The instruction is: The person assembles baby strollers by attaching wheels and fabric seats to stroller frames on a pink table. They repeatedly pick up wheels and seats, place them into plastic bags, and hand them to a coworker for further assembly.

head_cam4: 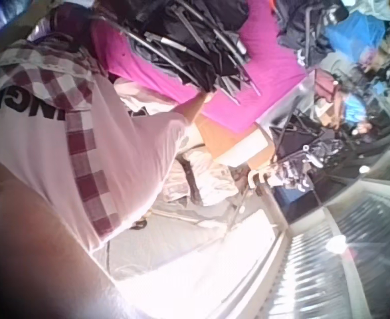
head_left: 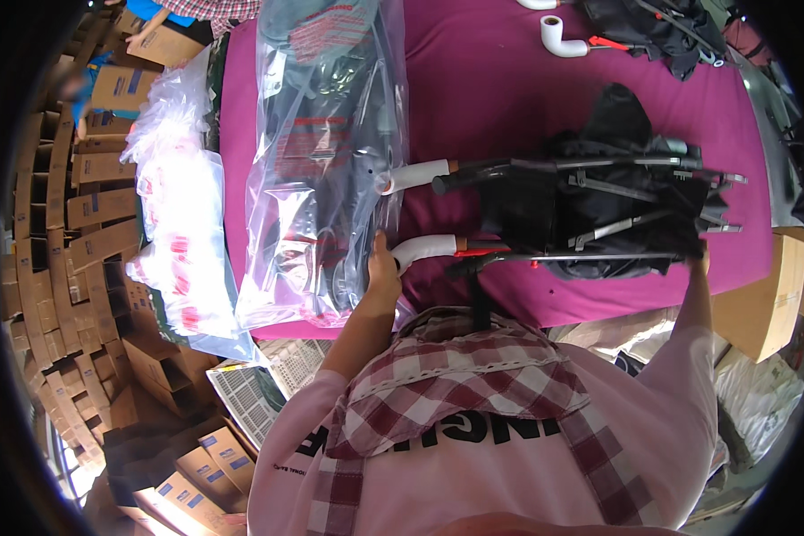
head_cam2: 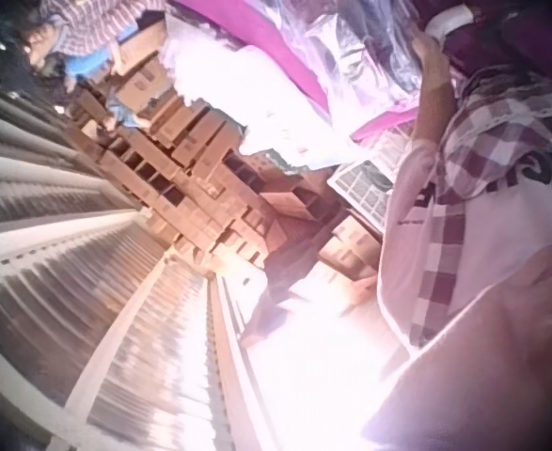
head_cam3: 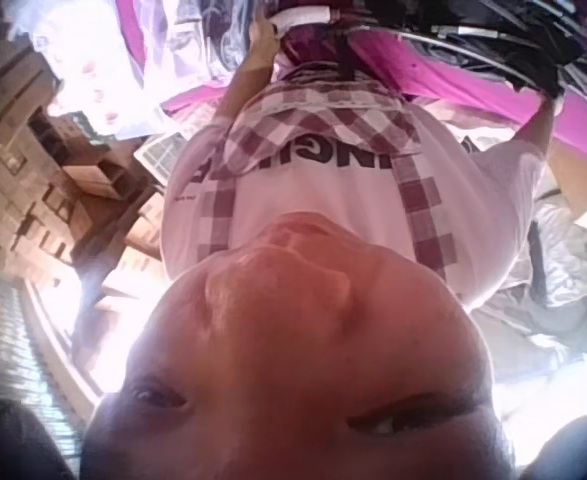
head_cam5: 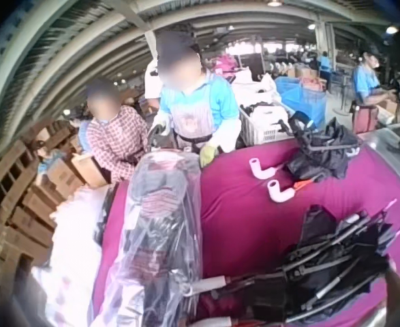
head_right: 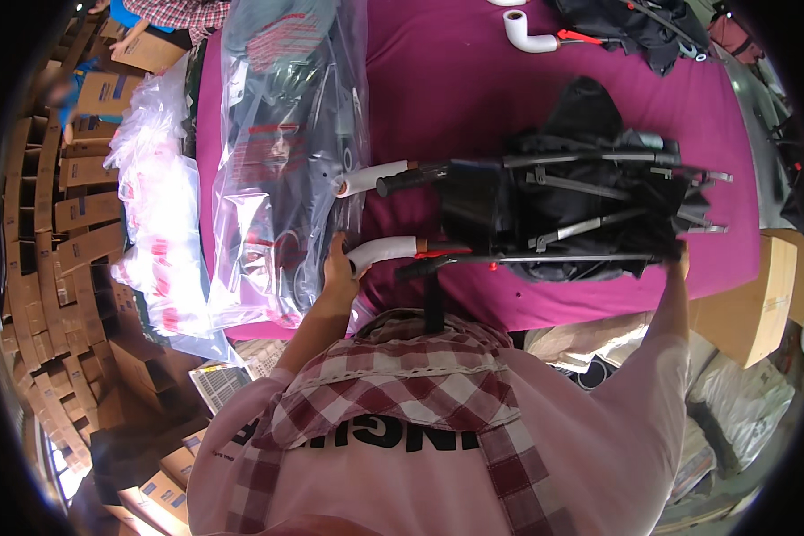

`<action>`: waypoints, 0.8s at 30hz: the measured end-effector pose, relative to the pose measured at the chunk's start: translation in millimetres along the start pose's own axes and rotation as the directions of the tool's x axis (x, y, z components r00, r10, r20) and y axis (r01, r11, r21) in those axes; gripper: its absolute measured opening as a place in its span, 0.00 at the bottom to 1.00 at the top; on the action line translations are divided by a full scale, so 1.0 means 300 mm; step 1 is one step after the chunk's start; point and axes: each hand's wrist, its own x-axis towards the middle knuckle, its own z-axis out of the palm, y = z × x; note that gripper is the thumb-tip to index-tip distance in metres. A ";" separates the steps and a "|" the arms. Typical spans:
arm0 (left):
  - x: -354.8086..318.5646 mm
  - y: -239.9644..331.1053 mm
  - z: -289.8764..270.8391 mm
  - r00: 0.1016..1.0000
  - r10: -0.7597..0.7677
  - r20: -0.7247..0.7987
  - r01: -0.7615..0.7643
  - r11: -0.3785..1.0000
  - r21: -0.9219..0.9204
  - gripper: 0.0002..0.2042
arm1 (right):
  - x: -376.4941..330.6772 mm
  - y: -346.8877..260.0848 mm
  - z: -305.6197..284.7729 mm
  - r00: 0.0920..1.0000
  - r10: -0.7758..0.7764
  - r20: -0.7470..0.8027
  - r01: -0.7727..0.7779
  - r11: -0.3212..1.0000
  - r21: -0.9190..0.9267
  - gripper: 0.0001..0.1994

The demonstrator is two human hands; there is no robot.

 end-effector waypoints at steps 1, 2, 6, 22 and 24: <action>-0.003 0.007 -0.017 1.000 0.001 0.003 0.000 1.000 -0.027 0.29 | -0.037 0.068 0.025 0.993 -0.083 -0.081 0.078 0.995 -0.057 0.23; 0.063 -0.028 -0.075 0.990 0.138 -0.023 -0.138 0.990 0.026 0.30 | -0.070 0.094 0.058 0.988 -0.104 -0.118 0.096 0.993 -0.070 0.23; 0.219 -0.005 -0.240 0.951 0.279 -0.134 -0.254 0.951 0.173 0.32 | -0.231 0.397 0.102 0.998 -0.009 -0.060 0.037 0.871 0.490 0.20; 0.241 0.519 0.282 0.838 0.414 0.355 -0.183 0.826 -0.533 0.34 | -0.682 -0.165 -0.002 0.923 0.206 0.324 -0.377 0.648 0.661 0.20; 0.134 0.663 0.293 0.756 0.502 0.420 -0.319 0.843 -0.432 0.34 | -0.753 -0.297 0.014 0.993 -0.001 0.117 -0.034 0.953 0.301 0.19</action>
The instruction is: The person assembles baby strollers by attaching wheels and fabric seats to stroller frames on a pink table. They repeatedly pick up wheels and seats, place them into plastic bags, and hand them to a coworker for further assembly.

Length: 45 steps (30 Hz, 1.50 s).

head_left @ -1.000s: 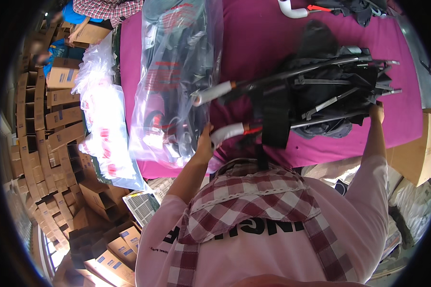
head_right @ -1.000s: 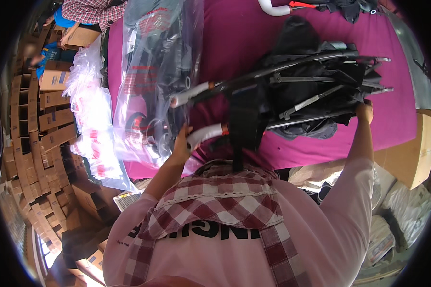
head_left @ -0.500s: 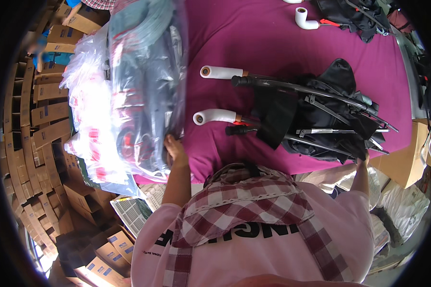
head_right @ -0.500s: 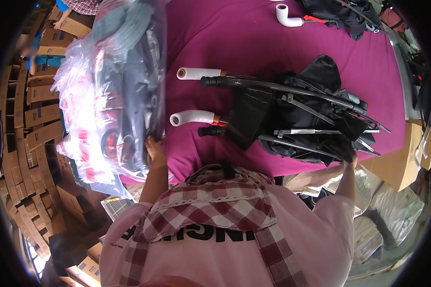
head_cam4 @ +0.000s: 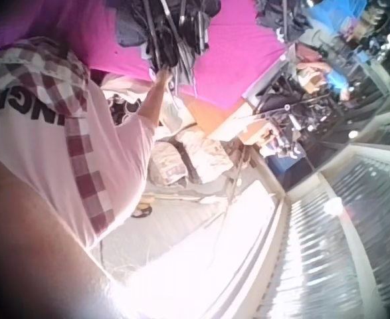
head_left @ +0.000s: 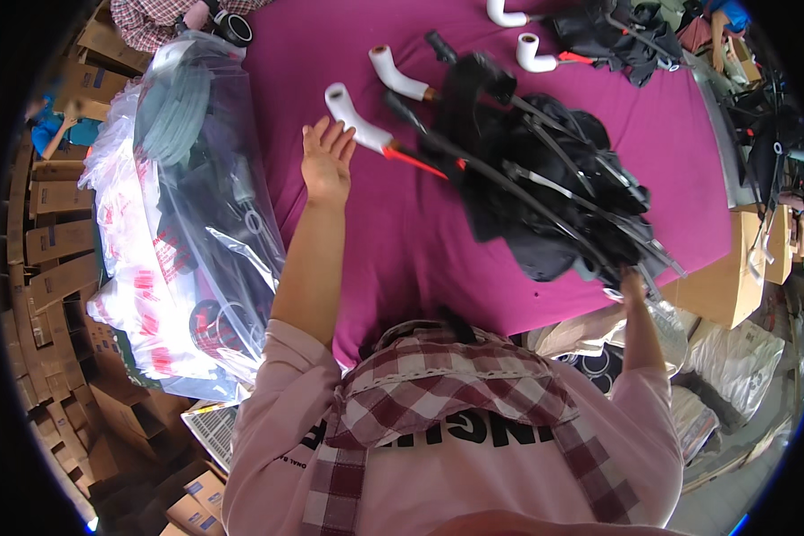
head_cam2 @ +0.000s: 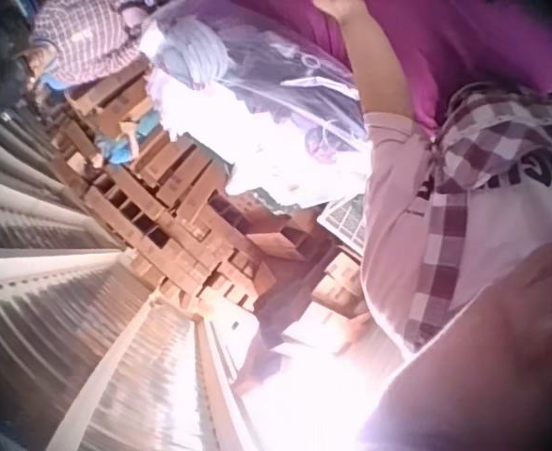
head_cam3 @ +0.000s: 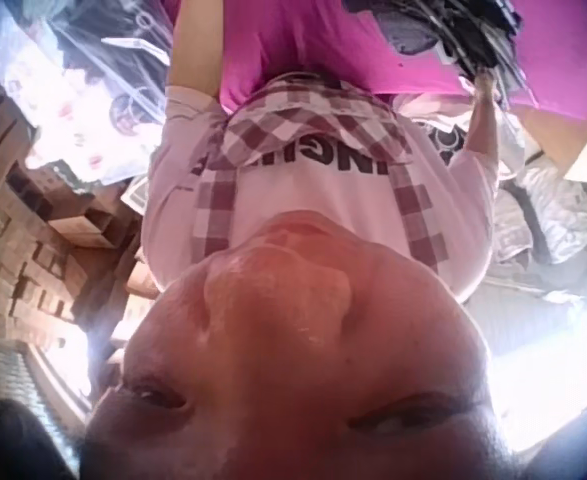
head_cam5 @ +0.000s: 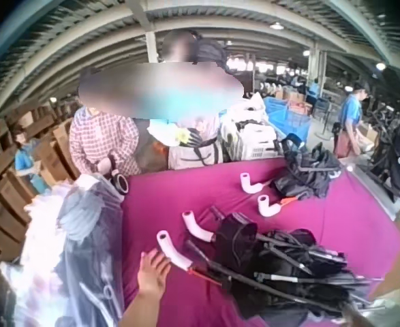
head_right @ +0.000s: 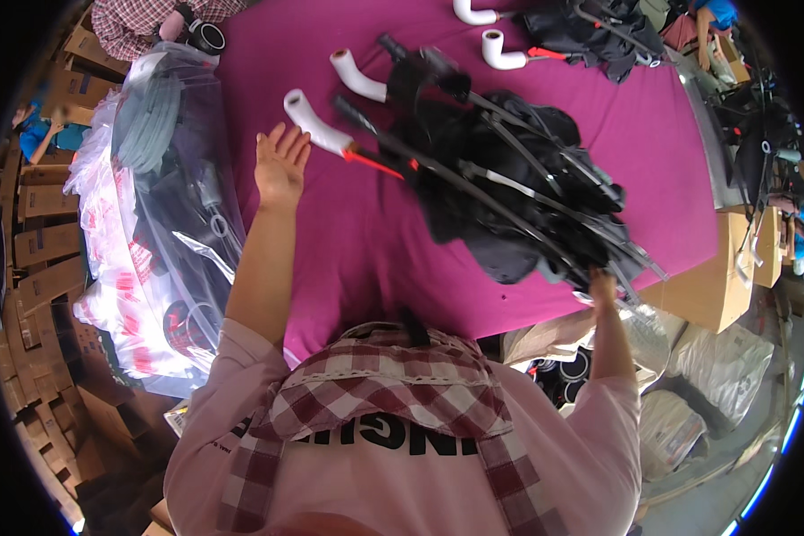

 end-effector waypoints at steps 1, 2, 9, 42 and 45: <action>-0.007 0.034 0.021 0.996 0.054 0.073 -0.060 0.995 0.081 0.33 | -0.036 -0.078 0.044 0.999 -0.052 -0.003 0.052 0.999 0.000 0.21; -0.033 0.040 0.004 0.996 0.035 0.078 -0.045 0.990 0.130 0.32 | -0.099 -0.242 0.097 0.996 -0.087 0.032 0.084 0.993 0.089 0.23; -0.471 -0.232 -0.369 0.977 -0.212 0.025 0.188 0.907 0.377 0.16 | -0.456 -1.037 0.543 0.881 -0.390 0.267 0.316 0.906 0.281 0.35; -1.749 0.326 -1.494 0.700 0.416 -0.581 0.307 0.559 0.770 0.25 | -2.165 -1.697 1.129 -0.615 -0.784 0.087 0.542 -0.340 0.768 0.08; -1.848 0.276 -1.674 0.610 0.481 -0.629 0.361 0.537 0.762 0.23 | -2.386 -1.669 1.207 -0.751 -0.645 0.145 0.488 -0.393 0.779 0.08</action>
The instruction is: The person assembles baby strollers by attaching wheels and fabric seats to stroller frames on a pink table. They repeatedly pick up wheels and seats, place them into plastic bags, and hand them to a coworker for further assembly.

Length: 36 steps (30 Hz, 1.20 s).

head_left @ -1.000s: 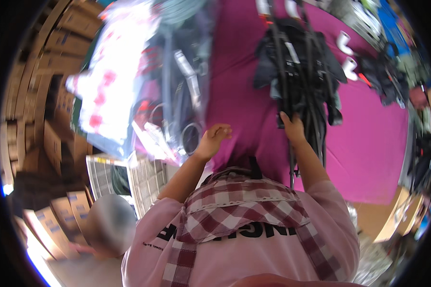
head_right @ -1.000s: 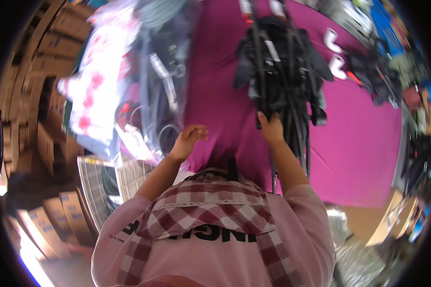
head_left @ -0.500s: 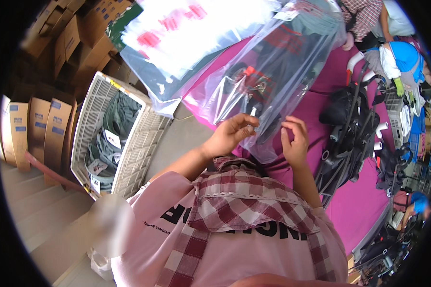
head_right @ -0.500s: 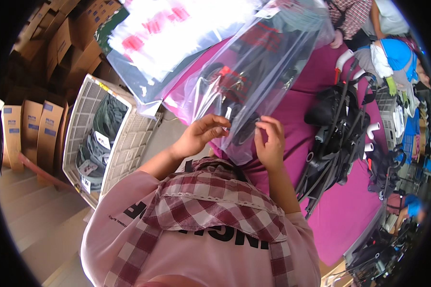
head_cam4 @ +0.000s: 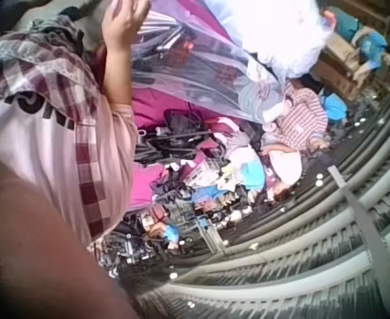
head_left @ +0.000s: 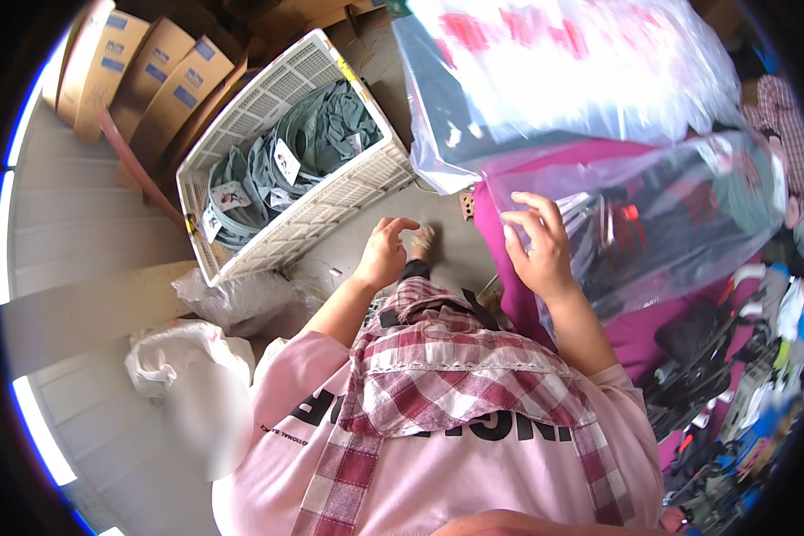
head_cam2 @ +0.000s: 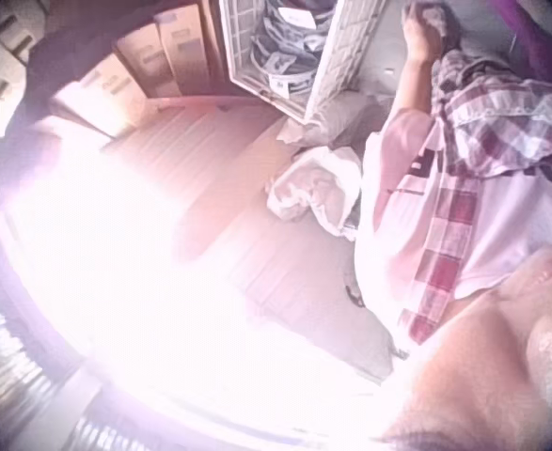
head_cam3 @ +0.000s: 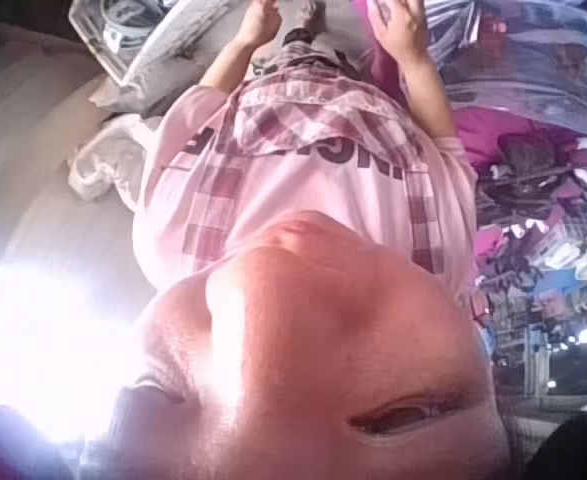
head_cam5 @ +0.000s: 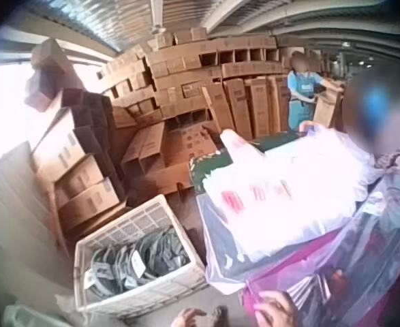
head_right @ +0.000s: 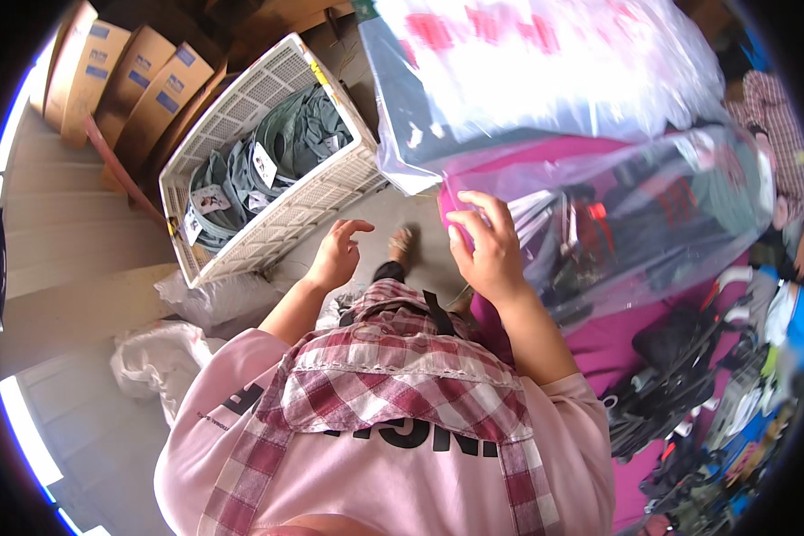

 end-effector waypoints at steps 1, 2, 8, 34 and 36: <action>0.024 -0.056 -0.015 0.999 -0.022 -0.041 0.019 0.997 -0.070 0.22 | 0.063 -0.006 0.052 1.000 -0.006 0.025 0.006 1.000 -0.006 0.09; 0.056 -0.118 -0.020 0.997 -0.044 -0.070 0.033 0.989 -0.146 0.21 | 0.119 -0.006 0.111 0.999 -0.001 0.050 0.002 1.000 -0.021 0.09; 0.356 -0.579 -0.127 0.983 -0.183 -0.020 0.166 0.924 -0.344 0.17 | 0.514 0.022 0.528 0.989 0.074 0.125 -0.040 0.967 -0.253 0.12; 0.842 -2.606 0.081 -0.088 -0.984 -0.152 0.933 -0.028 -0.359 0.28 | 0.960 0.549 1.219 0.910 0.255 0.326 0.106 0.618 -0.779 0.16; 0.843 -2.527 0.016 0.022 -0.982 -0.189 0.949 0.080 -0.305 0.28 | 0.961 0.540 1.202 0.913 0.241 0.330 0.127 0.601 -0.789 0.16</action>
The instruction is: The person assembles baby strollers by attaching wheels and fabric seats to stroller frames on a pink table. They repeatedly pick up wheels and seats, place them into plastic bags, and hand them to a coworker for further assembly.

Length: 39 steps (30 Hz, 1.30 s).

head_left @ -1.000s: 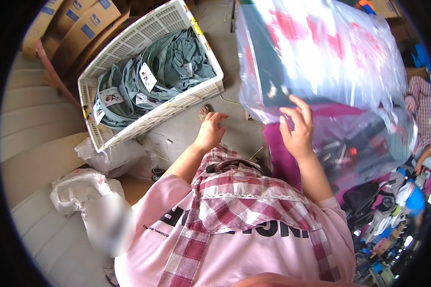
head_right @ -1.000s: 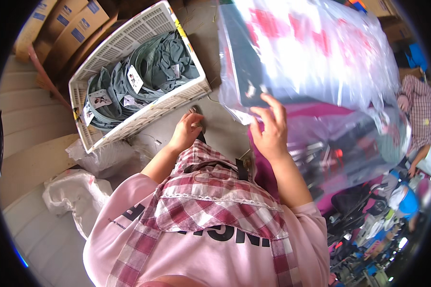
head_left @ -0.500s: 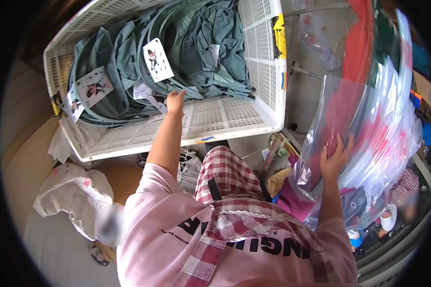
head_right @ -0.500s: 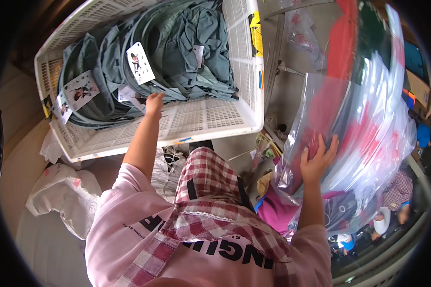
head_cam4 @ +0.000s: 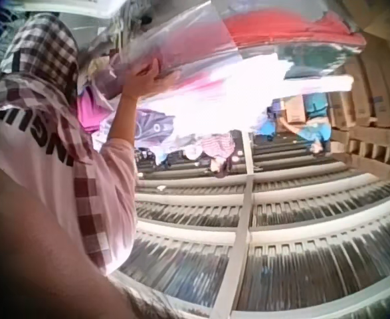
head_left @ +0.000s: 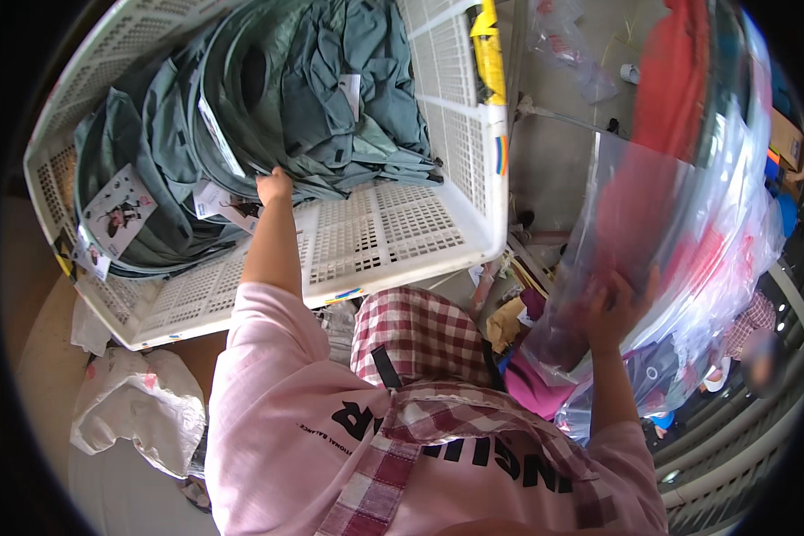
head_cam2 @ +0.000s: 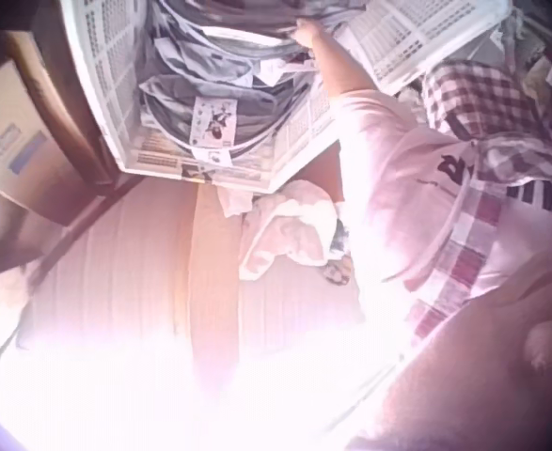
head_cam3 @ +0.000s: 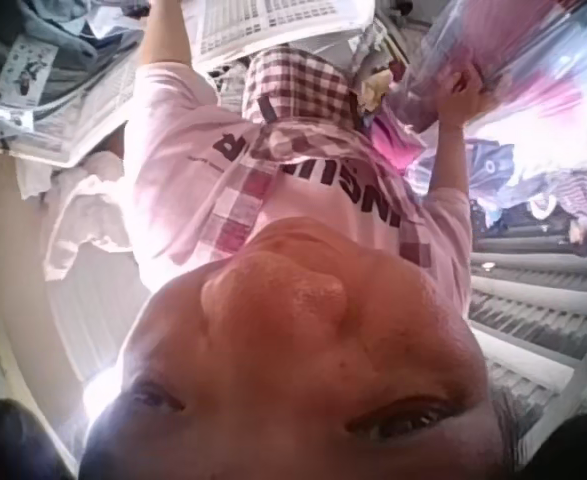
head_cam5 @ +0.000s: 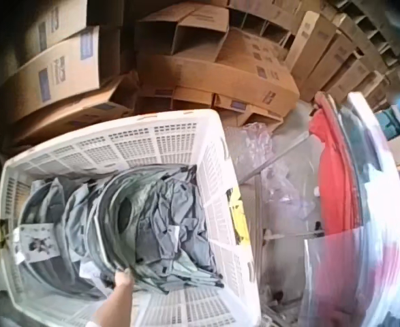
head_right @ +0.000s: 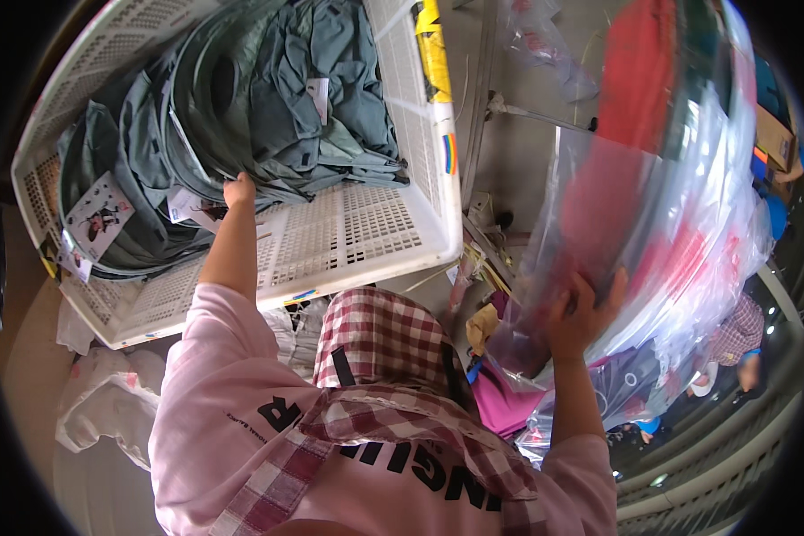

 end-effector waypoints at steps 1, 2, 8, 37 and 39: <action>-0.047 0.012 -0.050 0.995 0.000 0.095 0.015 0.988 -0.156 0.25 | -0.007 0.000 -0.005 1.000 -0.009 -0.007 0.009 1.000 -0.015 0.16; -0.109 0.035 -0.118 0.983 0.022 0.183 0.036 0.951 -0.306 0.22 | -0.012 0.001 -0.010 1.000 -0.017 -0.020 0.016 1.000 -0.023 0.16; -0.624 0.140 -0.481 0.945 0.163 0.285 0.071 0.746 -0.662 0.15 | -0.071 0.036 -0.046 0.996 0.084 -0.035 -0.081 0.993 0.087 0.16; -3.125 -0.073 -0.734 -0.901 0.351 -0.254 -0.274 -0.916 -0.292 0.47 | -1.621 0.957 -0.650 0.447 0.818 0.362 0.240 -0.500 0.832 0.38; -3.072 -0.089 -0.632 -0.949 0.273 -0.159 -0.179 -0.879 -0.442 0.50 | -1.757 1.003 -0.717 0.371 0.832 0.413 0.407 -0.546 0.733 0.44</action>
